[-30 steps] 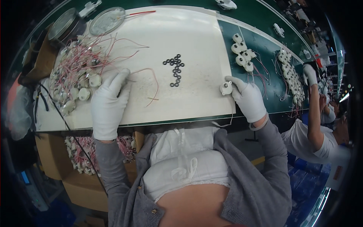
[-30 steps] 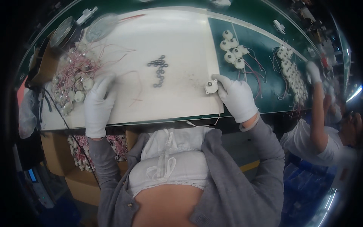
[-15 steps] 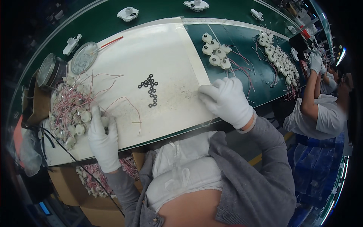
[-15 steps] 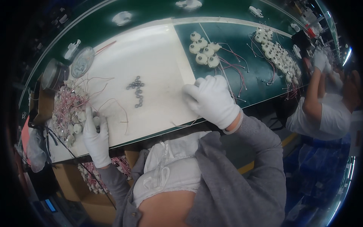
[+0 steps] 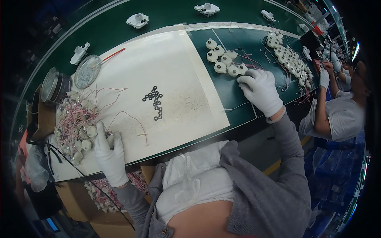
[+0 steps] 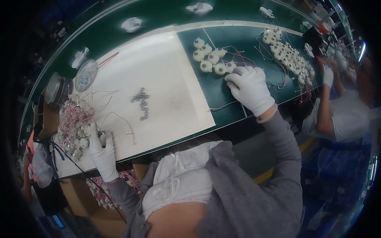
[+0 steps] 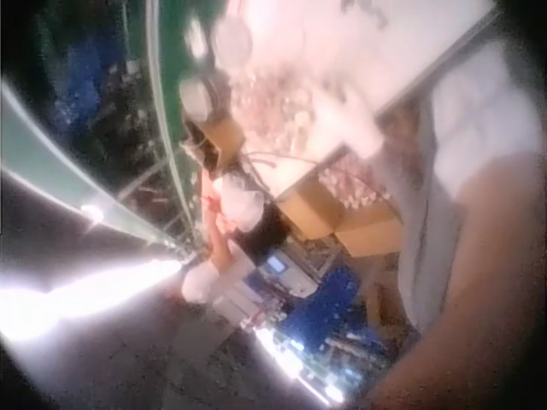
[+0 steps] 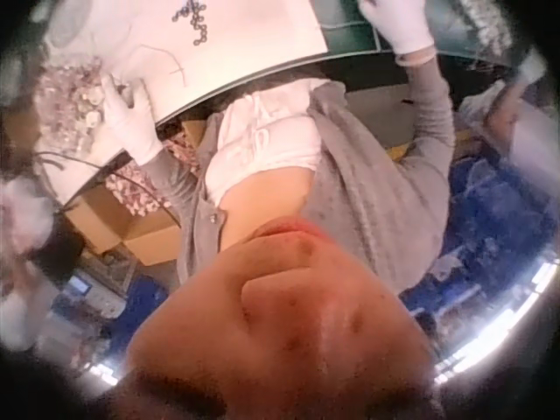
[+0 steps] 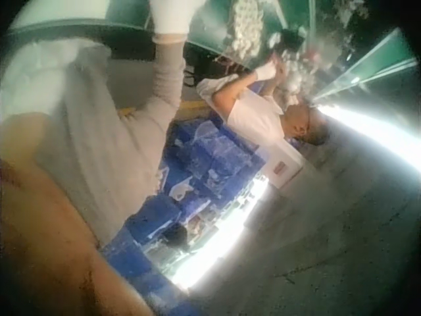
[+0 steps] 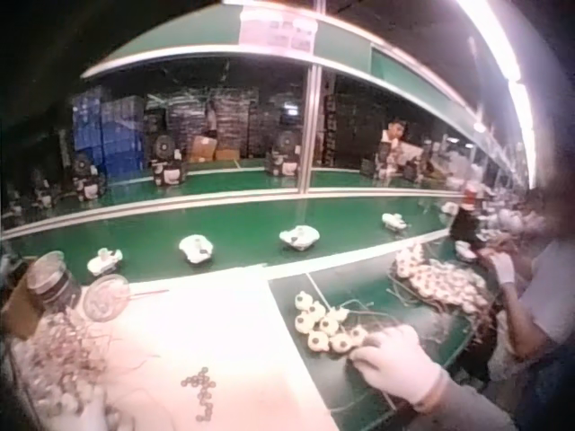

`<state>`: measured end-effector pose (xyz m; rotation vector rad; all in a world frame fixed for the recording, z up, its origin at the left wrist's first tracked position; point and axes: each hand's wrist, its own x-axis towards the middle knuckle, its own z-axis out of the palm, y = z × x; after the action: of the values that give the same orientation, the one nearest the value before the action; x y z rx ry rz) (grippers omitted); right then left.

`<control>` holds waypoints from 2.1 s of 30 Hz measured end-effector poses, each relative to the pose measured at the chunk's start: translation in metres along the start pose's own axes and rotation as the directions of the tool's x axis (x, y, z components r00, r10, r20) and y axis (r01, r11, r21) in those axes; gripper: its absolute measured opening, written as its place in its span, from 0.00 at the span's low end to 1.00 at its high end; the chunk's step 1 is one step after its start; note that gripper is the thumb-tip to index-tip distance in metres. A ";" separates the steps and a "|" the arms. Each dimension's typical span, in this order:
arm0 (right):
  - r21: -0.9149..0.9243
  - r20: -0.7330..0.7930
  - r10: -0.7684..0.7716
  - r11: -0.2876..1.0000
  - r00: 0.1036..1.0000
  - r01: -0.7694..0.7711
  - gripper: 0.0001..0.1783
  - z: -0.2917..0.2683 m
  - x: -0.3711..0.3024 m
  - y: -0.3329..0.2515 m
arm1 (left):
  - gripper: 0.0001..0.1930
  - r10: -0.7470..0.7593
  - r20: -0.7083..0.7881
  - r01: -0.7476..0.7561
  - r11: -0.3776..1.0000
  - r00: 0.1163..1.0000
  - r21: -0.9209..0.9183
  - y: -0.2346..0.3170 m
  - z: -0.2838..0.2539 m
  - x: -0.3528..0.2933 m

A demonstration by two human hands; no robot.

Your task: Assembling small light fixture modules by attaching wiring and metal rings to plastic housings on an assembly line.

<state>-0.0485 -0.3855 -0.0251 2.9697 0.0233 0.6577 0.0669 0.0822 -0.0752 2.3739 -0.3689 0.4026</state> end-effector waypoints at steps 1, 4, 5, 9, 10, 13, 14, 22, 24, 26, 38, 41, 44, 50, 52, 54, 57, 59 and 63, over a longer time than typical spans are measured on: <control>0.000 -0.004 0.002 1.000 1.000 -0.002 0.09 0.002 0.001 0.004 | 0.32 0.004 -0.002 -0.004 1.000 1.000 0.001 0.000 0.000 0.000; 0.074 0.013 -0.006 0.997 1.000 0.005 0.08 0.003 0.005 0.013 | 0.32 -0.020 0.005 0.020 1.000 1.000 0.006 0.000 0.001 -0.001; 0.121 0.040 -0.002 0.993 0.999 -0.003 0.08 -0.001 0.007 0.014 | 0.32 -0.021 0.006 0.021 1.000 1.000 -0.005 0.001 0.000 -0.001; 0.283 0.114 0.092 0.952 0.989 -0.121 0.04 -0.013 0.013 0.025 | 0.31 0.043 -0.024 -0.043 0.999 0.999 -0.003 -0.002 0.002 -0.002; 0.283 0.114 0.093 0.951 0.989 -0.122 0.04 -0.011 0.013 0.029 | 0.31 0.043 -0.023 -0.043 0.999 0.999 -0.003 -0.002 0.002 -0.002; 0.389 0.198 0.243 0.870 0.950 -0.304 0.05 -0.002 0.017 0.039 | 0.31 0.019 -0.023 -0.020 0.999 1.000 -0.029 0.000 0.002 -0.002; 0.394 0.171 0.210 0.881 0.963 -0.262 0.06 0.000 0.020 0.039 | 0.32 -0.013 -0.010 0.012 0.999 1.000 -0.052 0.002 0.001 -0.001; 0.435 0.161 0.169 0.872 0.972 -0.224 0.08 0.009 0.032 0.042 | 0.34 -0.033 -0.005 0.033 0.999 0.999 -0.025 0.000 0.001 -0.002; 0.418 0.182 0.226 0.863 0.957 -0.283 0.09 0.008 0.030 0.045 | 0.34 -0.028 -0.002 0.028 1.000 1.000 -0.012 0.000 0.001 -0.002; 0.431 0.163 0.261 0.849 0.951 -0.307 0.09 0.004 0.029 0.047 | 0.34 -0.029 -0.001 0.029 1.000 1.000 -0.008 0.000 0.001 -0.002; 0.552 -0.057 0.228 0.818 0.972 -0.160 0.14 -0.036 0.024 -0.007 | 0.33 -0.196 -0.013 0.178 0.915 0.980 -0.362 0.004 -0.014 -0.028; 0.517 -0.255 0.119 0.855 0.960 0.031 0.20 -0.050 -0.006 -0.081 | 0.32 -0.246 -0.027 0.182 0.782 0.969 -0.596 0.036 -0.016 -0.038; 0.679 -0.283 -0.146 0.668 0.948 0.306 0.22 -0.046 0.024 -0.168 | 0.29 -0.219 0.165 0.255 0.497 0.962 -0.829 0.080 -0.023 -0.047; 0.702 -0.418 -0.476 0.370 0.773 0.608 0.23 -0.024 0.073 -0.220 | 0.33 0.043 0.224 0.156 0.588 0.974 -0.794 0.104 -0.031 -0.053; 0.748 -0.406 -0.435 0.348 0.804 0.566 0.23 -0.027 0.075 -0.223 | 0.34 0.016 0.287 0.242 0.492 0.958 -0.836 0.101 -0.035 -0.053; 0.758 -0.437 -0.400 0.318 0.805 0.569 0.28 -0.030 0.074 -0.225 | 0.35 0.061 0.261 0.190 0.532 0.963 -0.825 0.103 -0.036 -0.051; 0.750 -0.449 -0.355 0.349 0.820 0.562 0.33 -0.028 0.070 -0.224 | 0.35 0.207 0.095 -0.061 0.640 0.974 -0.766 0.100 -0.028 -0.049; 0.760 -0.516 -0.313 0.262 0.797 0.595 0.37 -0.028 0.066 -0.219 | 0.34 0.308 -0.016 -0.226 0.659 0.951 -0.717 0.092 -0.024 -0.050; 0.965 -0.205 0.264 -0.107 0.943 0.240 0.48 -0.042 0.024 -0.203 | 0.24 -0.042 -0.099 -0.012 0.871 0.994 -0.490 0.072 -0.037 -0.040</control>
<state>-0.0430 -0.1789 0.0027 4.1169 1.0773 1.9539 -0.0028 0.0619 -0.0217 1.8474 -0.3533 0.3747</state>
